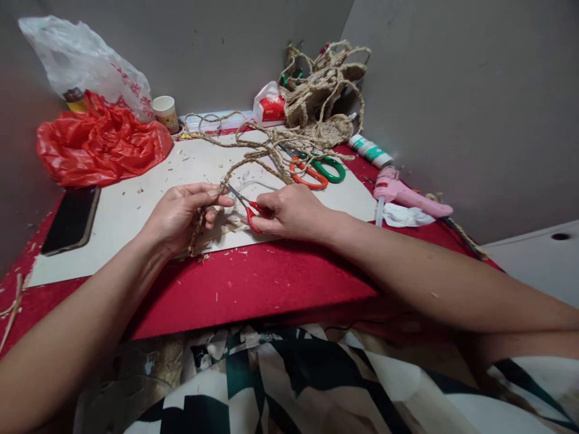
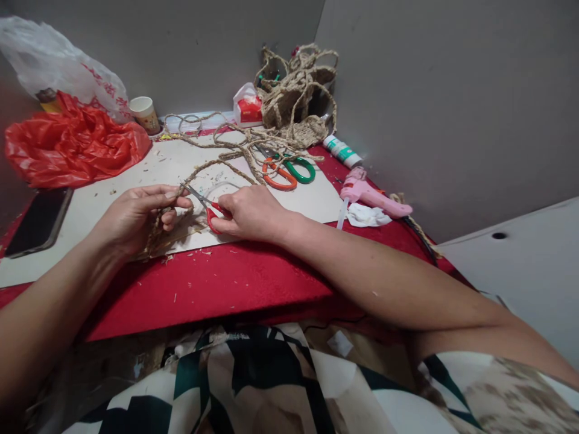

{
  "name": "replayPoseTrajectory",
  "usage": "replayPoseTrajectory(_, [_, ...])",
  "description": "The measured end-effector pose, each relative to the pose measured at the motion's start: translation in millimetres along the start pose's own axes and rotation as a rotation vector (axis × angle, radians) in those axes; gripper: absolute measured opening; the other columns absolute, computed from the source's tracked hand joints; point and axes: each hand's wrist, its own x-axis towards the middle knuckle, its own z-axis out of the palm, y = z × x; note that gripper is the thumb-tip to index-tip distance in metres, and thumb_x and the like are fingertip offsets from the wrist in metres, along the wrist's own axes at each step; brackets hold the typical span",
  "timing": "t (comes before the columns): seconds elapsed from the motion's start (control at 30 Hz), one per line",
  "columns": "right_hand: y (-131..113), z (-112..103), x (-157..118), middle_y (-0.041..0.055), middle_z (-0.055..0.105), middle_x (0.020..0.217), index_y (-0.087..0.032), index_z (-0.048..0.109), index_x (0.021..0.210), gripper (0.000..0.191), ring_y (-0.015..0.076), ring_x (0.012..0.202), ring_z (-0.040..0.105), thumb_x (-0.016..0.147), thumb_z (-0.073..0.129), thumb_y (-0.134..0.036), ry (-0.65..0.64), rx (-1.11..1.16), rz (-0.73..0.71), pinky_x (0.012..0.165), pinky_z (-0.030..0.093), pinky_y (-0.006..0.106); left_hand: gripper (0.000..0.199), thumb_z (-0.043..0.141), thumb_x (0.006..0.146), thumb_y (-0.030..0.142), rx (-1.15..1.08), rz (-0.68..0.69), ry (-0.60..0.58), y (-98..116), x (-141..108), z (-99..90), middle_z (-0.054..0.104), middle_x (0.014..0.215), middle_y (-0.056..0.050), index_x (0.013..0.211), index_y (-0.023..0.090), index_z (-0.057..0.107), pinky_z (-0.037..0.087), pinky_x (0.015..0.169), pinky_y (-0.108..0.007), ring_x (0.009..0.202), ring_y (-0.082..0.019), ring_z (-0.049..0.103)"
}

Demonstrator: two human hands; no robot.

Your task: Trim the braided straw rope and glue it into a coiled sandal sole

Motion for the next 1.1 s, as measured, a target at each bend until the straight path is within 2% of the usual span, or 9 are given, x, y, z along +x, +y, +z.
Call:
replayPoseTrajectory(0.43, [-3.1,0.8,0.2,0.0074,0.071,0.074,-0.017,0.071,0.086,0.037,0.0174,0.063,0.055,0.085,0.047,-0.044,-0.019,-0.074,0.014,0.054,0.017,0.029,0.008,0.057,0.078,0.003,-0.124,-0.057,0.02,0.8,1.1,-1.2,0.069,0.072,-0.005,0.077,0.006,0.064,0.037,0.036,-0.017,0.04,-0.004,0.045])
replayPoseTrajectory(0.6, [-2.9,0.9,1.5,0.0061,0.069,0.068,-0.016,0.07,0.08,0.034,0.0164,0.06,0.052,0.084,0.049,-0.043,-0.016,-0.044,0.01,0.054,0.018,0.029,0.008,0.059,0.078,0.005,-0.053,-0.049,0.0,1.8,-1.4,0.2,0.065,0.061,-0.004,0.071,0.007,0.064,0.035,0.037,-0.017,0.039,-0.004,0.045])
replayPoseTrajectory(0.83, [0.0,4.9,0.9,0.0017,0.056,0.055,-0.016,0.068,0.07,0.03,0.0129,0.051,0.041,0.084,0.053,-0.039,0.013,0.047,-0.027,0.053,0.018,0.029,0.005,0.064,0.074,0.007,0.034,-0.007,-0.036,-2.6,3.4,-4.2,0.07,0.071,-0.005,0.078,0.009,0.066,0.034,0.038,-0.017,0.039,-0.003,0.044])
replayPoseTrajectory(1.1, [-0.1,2.5,-0.8,0.0015,0.053,0.052,-0.017,0.067,0.065,0.028,0.0132,0.051,0.04,0.082,0.057,-0.036,0.019,0.051,0.012,0.053,0.019,0.03,0.004,0.065,0.074,0.007,0.035,-0.009,-0.014,-4.2,4.5,-4.9,0.069,0.071,-0.003,0.076,0.009,0.066,0.032,0.038,-0.017,0.04,-0.003,0.04])
